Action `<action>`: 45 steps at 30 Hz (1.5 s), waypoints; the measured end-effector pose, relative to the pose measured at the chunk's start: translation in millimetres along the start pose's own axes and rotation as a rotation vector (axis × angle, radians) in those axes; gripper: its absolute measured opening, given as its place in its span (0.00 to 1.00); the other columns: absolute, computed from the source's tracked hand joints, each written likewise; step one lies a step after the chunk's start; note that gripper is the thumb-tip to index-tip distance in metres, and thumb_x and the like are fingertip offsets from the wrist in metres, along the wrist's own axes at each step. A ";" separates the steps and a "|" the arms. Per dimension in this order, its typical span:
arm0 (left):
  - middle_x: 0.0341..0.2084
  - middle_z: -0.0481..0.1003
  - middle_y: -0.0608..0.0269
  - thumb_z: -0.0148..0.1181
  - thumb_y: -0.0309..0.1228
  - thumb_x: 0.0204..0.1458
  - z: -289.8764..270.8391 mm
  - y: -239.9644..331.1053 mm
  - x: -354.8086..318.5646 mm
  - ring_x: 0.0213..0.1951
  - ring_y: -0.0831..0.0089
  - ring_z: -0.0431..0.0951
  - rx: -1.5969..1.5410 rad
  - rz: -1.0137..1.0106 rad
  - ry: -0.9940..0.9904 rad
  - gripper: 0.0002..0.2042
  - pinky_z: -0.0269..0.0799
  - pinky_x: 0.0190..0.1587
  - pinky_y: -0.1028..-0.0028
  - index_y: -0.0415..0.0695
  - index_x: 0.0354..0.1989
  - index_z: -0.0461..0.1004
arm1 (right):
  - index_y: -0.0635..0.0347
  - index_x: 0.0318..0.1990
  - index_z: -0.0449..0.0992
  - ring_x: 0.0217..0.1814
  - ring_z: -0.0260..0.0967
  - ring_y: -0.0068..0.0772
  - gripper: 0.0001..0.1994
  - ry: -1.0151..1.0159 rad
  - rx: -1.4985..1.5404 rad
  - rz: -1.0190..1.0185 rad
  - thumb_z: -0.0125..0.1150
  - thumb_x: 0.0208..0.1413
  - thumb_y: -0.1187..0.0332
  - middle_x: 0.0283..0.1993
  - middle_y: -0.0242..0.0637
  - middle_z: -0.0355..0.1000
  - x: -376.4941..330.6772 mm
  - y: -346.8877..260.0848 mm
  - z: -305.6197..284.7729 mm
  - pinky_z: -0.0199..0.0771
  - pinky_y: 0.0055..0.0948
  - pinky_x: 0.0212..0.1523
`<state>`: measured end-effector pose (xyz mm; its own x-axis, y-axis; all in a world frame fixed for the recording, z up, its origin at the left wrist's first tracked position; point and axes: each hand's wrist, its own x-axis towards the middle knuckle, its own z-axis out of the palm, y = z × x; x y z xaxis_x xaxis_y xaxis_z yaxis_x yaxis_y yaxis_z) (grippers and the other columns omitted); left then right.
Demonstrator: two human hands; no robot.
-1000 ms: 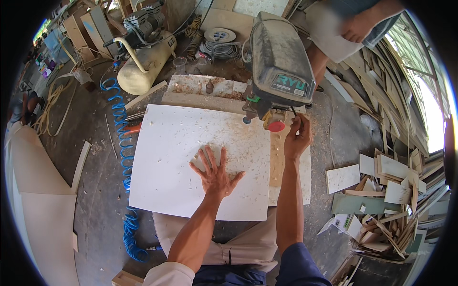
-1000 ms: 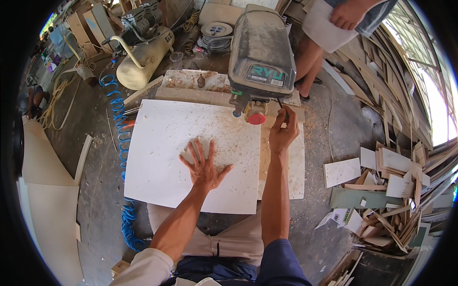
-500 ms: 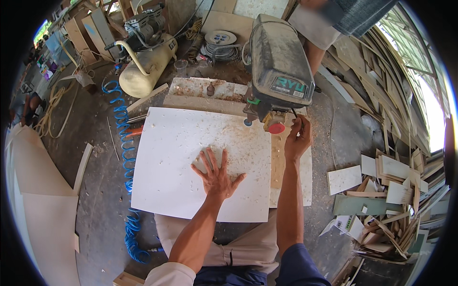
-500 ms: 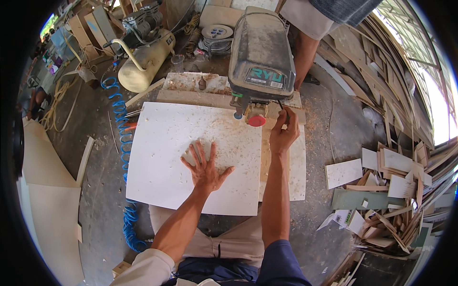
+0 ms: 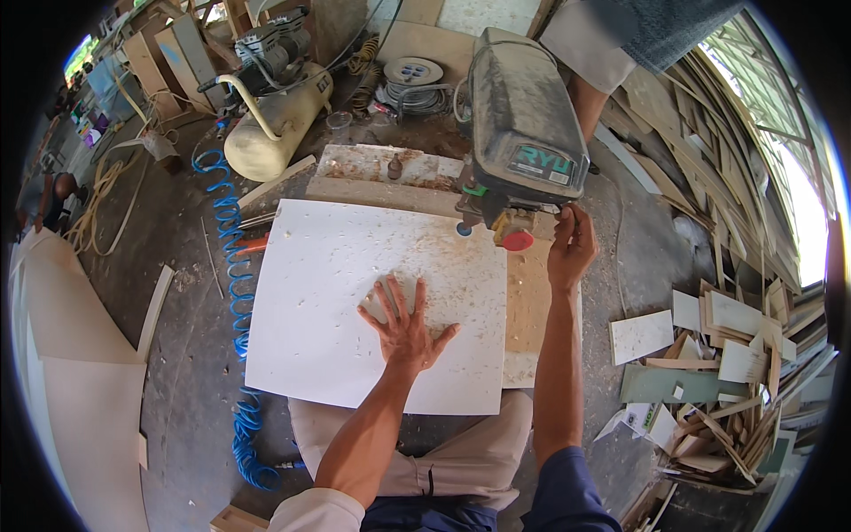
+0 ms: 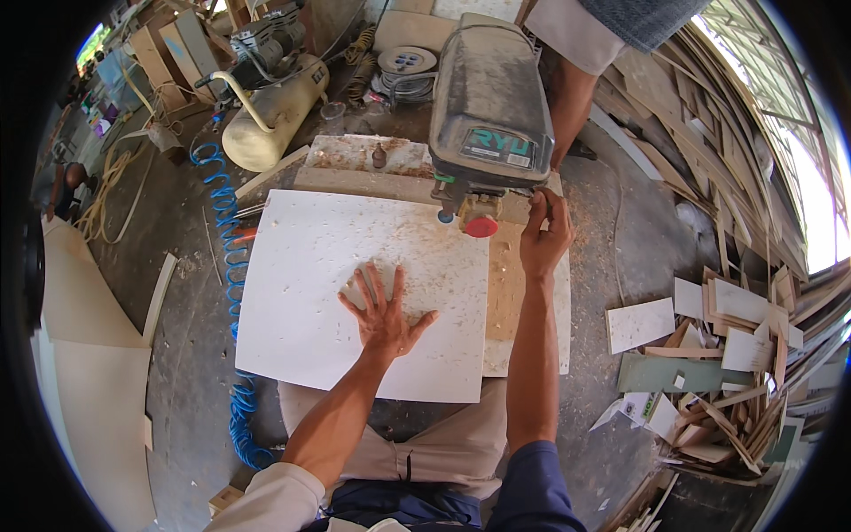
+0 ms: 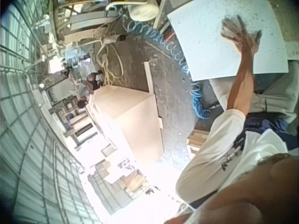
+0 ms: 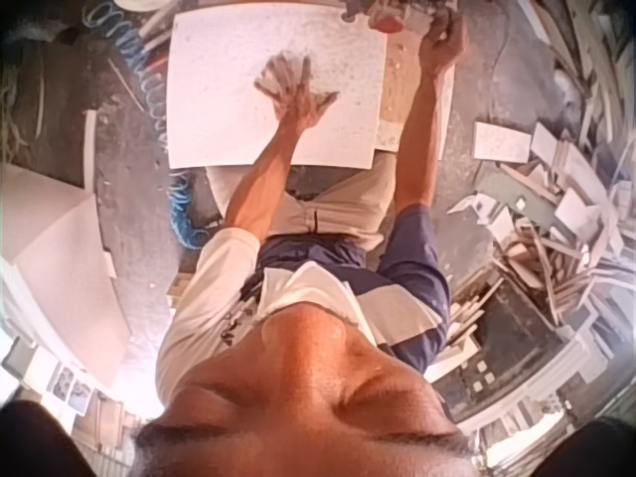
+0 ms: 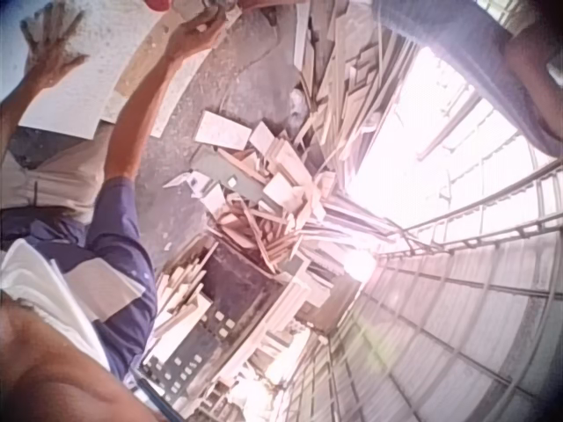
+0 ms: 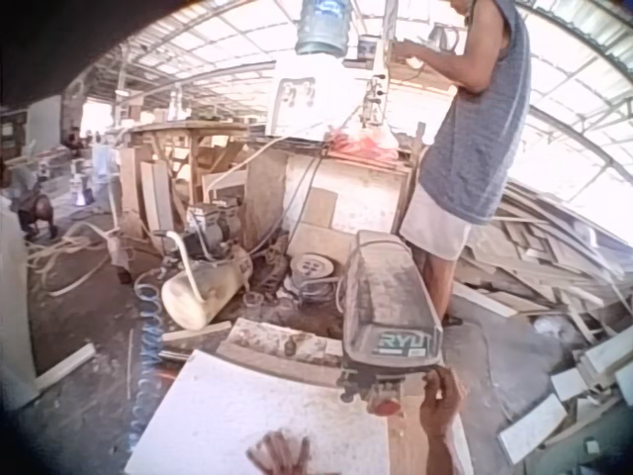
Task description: The person uses a drill press to drill two holes into a white wooden board, then brushes away wood shavings by hand and uses a nozzle to blow off the remaining debris.
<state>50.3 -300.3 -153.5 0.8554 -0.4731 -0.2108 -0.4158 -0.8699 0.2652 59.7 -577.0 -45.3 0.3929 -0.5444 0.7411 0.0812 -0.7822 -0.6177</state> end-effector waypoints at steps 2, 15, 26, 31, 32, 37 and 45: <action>0.76 0.20 0.34 0.40 0.80 0.51 4.0 -1.0 1.1 0.75 0.35 0.15 0.002 0.012 0.033 0.56 0.15 0.64 0.20 0.56 0.81 0.32 | 0.64 0.44 0.80 0.26 0.71 0.24 0.06 -0.029 0.018 0.016 0.59 0.68 0.71 0.28 0.37 0.76 10.2 6.6 -1.9 0.71 0.26 0.30; 0.76 0.21 0.35 0.40 0.80 0.51 -0.3 0.6 0.9 0.76 0.36 0.17 0.004 0.001 0.024 0.56 0.16 0.65 0.20 0.57 0.81 0.33 | 0.64 0.48 0.80 0.28 0.72 0.20 0.09 0.030 0.120 0.141 0.58 0.70 0.69 0.30 0.34 0.78 -26.8 6.7 6.6 0.72 0.23 0.31; 0.77 0.23 0.34 0.40 0.80 0.50 3.7 0.4 1.4 0.76 0.35 0.19 0.016 0.004 0.037 0.57 0.16 0.65 0.21 0.56 0.81 0.35 | 0.65 0.54 0.79 0.35 0.72 0.24 0.13 -0.022 0.002 -0.032 0.55 0.70 0.67 0.36 0.40 0.79 73.2 14.0 20.0 0.73 0.25 0.38; 0.76 0.25 0.32 0.41 0.80 0.50 9.6 0.8 1.1 0.76 0.33 0.20 0.028 0.021 0.093 0.57 0.17 0.64 0.20 0.56 0.81 0.37 | 0.58 0.55 0.77 0.39 0.79 0.42 0.14 -0.217 0.120 0.040 0.51 0.71 0.62 0.40 0.54 0.79 145.8 74.0 64.1 0.75 0.35 0.45; 0.76 0.25 0.32 0.41 0.80 0.50 7.4 2.7 0.7 0.76 0.33 0.20 0.028 0.023 0.093 0.57 0.17 0.64 0.20 0.55 0.81 0.38 | 0.58 0.54 0.77 0.39 0.78 0.41 0.14 -0.270 0.150 0.104 0.51 0.71 0.61 0.39 0.52 0.79 148.2 88.1 68.7 0.75 0.35 0.44; 0.76 0.26 0.31 0.41 0.80 0.50 6.3 0.5 -0.2 0.76 0.33 0.21 0.021 0.021 0.102 0.56 0.17 0.64 0.20 0.55 0.81 0.39 | 0.57 0.46 0.75 0.36 0.76 0.36 0.13 -0.519 0.314 0.455 0.49 0.72 0.58 0.36 0.45 0.76 121.4 114.8 67.7 0.74 0.34 0.42; 0.77 0.25 0.33 0.42 0.80 0.50 2.5 1.2 -1.4 0.76 0.35 0.20 0.042 0.005 0.074 0.57 0.18 0.64 0.20 0.56 0.81 0.37 | 0.55 0.35 0.72 0.31 0.71 0.27 0.19 -0.702 0.366 0.821 0.46 0.74 0.52 0.30 0.35 0.71 -1.8 81.0 21.9 0.73 0.31 0.38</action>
<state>47.9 -301.0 -155.2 0.8733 -0.4671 -0.1388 -0.4312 -0.8734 0.2264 85.6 -632.7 -102.4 0.8671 -0.4711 -0.1617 -0.2198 -0.0705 -0.9730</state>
